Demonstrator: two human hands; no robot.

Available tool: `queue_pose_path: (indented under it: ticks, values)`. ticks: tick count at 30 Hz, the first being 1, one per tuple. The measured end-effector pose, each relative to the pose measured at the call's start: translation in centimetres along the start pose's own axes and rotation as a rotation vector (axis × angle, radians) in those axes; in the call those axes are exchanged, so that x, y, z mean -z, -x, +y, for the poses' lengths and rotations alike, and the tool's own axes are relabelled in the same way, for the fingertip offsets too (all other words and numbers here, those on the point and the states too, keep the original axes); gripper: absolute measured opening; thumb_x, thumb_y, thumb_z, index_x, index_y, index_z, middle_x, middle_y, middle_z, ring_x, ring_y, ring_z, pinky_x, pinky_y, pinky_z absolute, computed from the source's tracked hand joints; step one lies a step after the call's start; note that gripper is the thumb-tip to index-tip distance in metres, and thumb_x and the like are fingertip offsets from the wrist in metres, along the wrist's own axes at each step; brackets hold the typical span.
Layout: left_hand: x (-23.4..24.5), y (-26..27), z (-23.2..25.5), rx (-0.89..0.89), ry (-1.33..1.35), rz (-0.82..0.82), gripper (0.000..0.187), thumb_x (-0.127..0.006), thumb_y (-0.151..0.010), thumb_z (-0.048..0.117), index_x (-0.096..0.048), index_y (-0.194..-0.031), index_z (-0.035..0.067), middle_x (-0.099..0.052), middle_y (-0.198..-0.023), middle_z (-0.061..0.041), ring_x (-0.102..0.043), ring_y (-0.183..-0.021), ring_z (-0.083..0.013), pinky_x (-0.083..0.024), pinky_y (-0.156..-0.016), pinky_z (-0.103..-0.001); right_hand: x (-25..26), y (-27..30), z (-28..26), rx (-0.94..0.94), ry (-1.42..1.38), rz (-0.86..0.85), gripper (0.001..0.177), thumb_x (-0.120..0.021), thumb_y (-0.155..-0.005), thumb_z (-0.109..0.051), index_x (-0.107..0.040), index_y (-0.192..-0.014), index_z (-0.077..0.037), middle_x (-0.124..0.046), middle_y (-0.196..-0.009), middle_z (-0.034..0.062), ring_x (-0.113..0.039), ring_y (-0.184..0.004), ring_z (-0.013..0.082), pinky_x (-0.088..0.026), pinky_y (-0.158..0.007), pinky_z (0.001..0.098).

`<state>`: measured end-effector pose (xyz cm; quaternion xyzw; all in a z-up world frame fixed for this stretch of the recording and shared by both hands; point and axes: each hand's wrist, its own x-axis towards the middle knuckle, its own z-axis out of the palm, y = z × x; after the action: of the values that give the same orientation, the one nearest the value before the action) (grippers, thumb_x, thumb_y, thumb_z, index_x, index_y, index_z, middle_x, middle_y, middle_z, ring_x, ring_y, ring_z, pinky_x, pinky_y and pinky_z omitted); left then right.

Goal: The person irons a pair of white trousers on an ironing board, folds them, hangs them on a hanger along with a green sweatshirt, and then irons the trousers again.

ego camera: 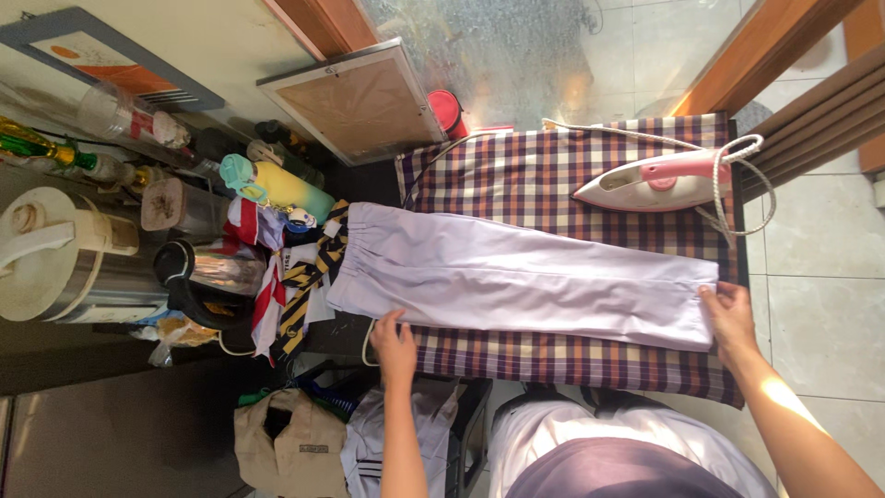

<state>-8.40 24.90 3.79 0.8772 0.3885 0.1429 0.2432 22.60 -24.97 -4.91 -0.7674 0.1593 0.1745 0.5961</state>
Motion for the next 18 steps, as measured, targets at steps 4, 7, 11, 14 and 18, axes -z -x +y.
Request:
queue_pose_path:
  ticks: [4, 7, 11, 14, 18]
  values:
    - [1.9, -3.8, -1.4, 0.037, -0.023, -0.005, 0.031, -0.063, -0.092, 0.008, -0.068, -0.122, 0.011, -0.063, -0.130, -0.013, -0.052, -0.123, -0.0379, -0.042, -0.105, -0.046, -0.5, -0.1, -0.3, 0.079, 0.233, 0.144, 0.057, -0.077, -0.100, -0.033, -0.046, -0.134, 0.000, -0.062, -0.116, 0.0163, -0.062, -0.105, 0.0223, -0.051, -0.087, 0.0369]
    - [2.4, -7.9, -2.0, 0.000, -0.036, -0.020, 0.032, -0.063, -0.094, 0.008, -0.067, -0.125, 0.011, -0.063, -0.128, -0.012, -0.054, -0.126, -0.0356, -0.039, -0.111, -0.049, -1.0, -0.7, -0.7, 0.233, 0.449, 0.245, 0.050, -0.080, -0.104, -0.038, -0.055, -0.119, 0.002, -0.067, -0.116, 0.0174, -0.064, -0.107, 0.0264, -0.050, -0.095, 0.0406]
    - [0.5, -14.3, -4.0, -0.002, -0.017, -0.062, 0.033, -0.062, -0.096, 0.009, -0.067, -0.129, 0.012, -0.062, -0.135, -0.012, -0.050, -0.129, -0.0372, -0.042, -0.108, -0.047, -1.9, -1.8, -1.8, 0.089, 0.363, 0.332, 0.050, -0.084, -0.098, -0.040, -0.059, -0.115, -0.001, -0.067, -0.111, 0.0141, -0.064, -0.102, 0.0263, -0.051, -0.092, 0.0408]
    - [-1.3, -18.7, -5.3, -0.086, 0.010, -0.096, 0.038, -0.061, -0.099, 0.010, -0.064, -0.136, 0.014, -0.061, -0.141, -0.011, -0.052, -0.134, -0.0339, -0.043, -0.113, -0.047, -2.5, -1.8, -1.8, 0.061, 0.336, 0.372, 0.047, -0.085, -0.095, -0.037, -0.062, -0.113, -0.001, -0.068, -0.108, 0.0121, -0.064, -0.099, 0.0241, -0.051, -0.089, 0.0396]
    - [-2.4, -22.6, -3.5, -0.155, -0.053, -0.083, 0.055, -0.065, -0.090, 0.005, -0.061, -0.144, 0.017, -0.048, -0.149, -0.019, -0.042, -0.136, -0.0384, -0.037, -0.109, -0.053, -2.8, -1.9, -1.2, 0.103, 0.214, 0.364, 0.034, -0.081, -0.098, -0.031, -0.068, -0.111, -0.003, -0.070, -0.105, 0.0068, -0.063, -0.096, 0.0166, -0.049, -0.086, 0.0336]
